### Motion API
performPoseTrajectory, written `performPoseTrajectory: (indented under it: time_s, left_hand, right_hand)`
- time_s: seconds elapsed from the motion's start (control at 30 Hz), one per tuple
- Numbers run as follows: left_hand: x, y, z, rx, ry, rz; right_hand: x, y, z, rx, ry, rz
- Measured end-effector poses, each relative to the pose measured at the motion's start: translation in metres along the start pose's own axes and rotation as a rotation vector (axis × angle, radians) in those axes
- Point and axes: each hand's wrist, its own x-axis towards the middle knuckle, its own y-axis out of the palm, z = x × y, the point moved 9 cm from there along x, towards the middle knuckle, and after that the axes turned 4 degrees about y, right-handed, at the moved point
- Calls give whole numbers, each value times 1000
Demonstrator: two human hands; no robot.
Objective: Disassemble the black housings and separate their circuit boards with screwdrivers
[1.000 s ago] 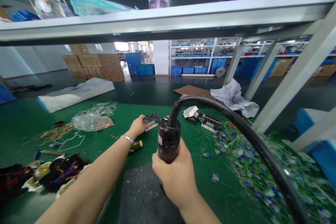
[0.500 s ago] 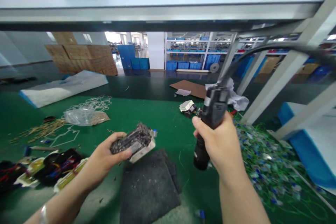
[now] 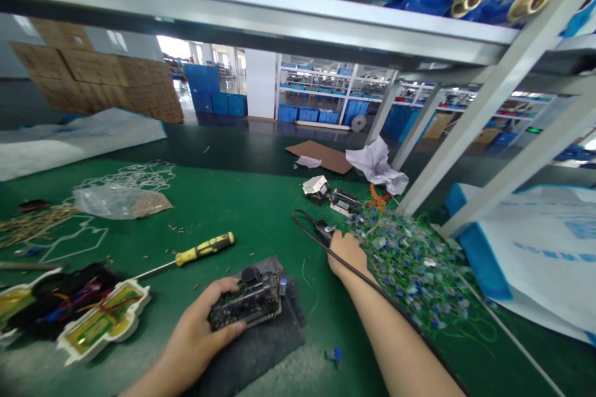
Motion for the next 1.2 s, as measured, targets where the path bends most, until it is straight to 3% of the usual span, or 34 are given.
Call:
performPoseTrajectory:
  time_s: [0.13,0.27,0.37,0.47,0.53,0.6,0.73,0.8,0.9,1.0,1.07,1.2]
  left_hand:
    - [-1,0,5,24,5,4]
    - [1,3,6,32,-4,23]
    - [1,4,7,29,-1,28]
    - [-1,3,9,20,-2,24]
    - [-2,2,10,13,-1,23]
    - [-2,1,9,0,3,15]
    - [-2,1,8,-25,1,3]
    - [-2,1,8,-27,0,0]
    - [-1,1,8,-29,2,1]
    - [0,0,7,-49,-8,-4]
    - [1,-3,9,-88,-42,-23]
    - [2,-6,13,-219,-141,-12]
  right_hand:
    - [-56,-8,10,-14,-169,-1]
    - [-121,18,11,32,-330,245]
    - [-152,34,17,79,-393,406]
    - [-166,21,25,116,-469,493]
    - [-161,-11,25,183,-528,465]
    - [-138,-56,11,242,-521,307]
    - [-59,-118,-58,46,-90,-35]
    - [-37,-133,-71,-27,42,-191]
    - [-40,-120,-40,-28,-45,-230]
    - [-80,-78,28,118,-397,9]
    - [-111,-54,63,211,-547,158]
    - [-127,-33,86,351,-533,215]
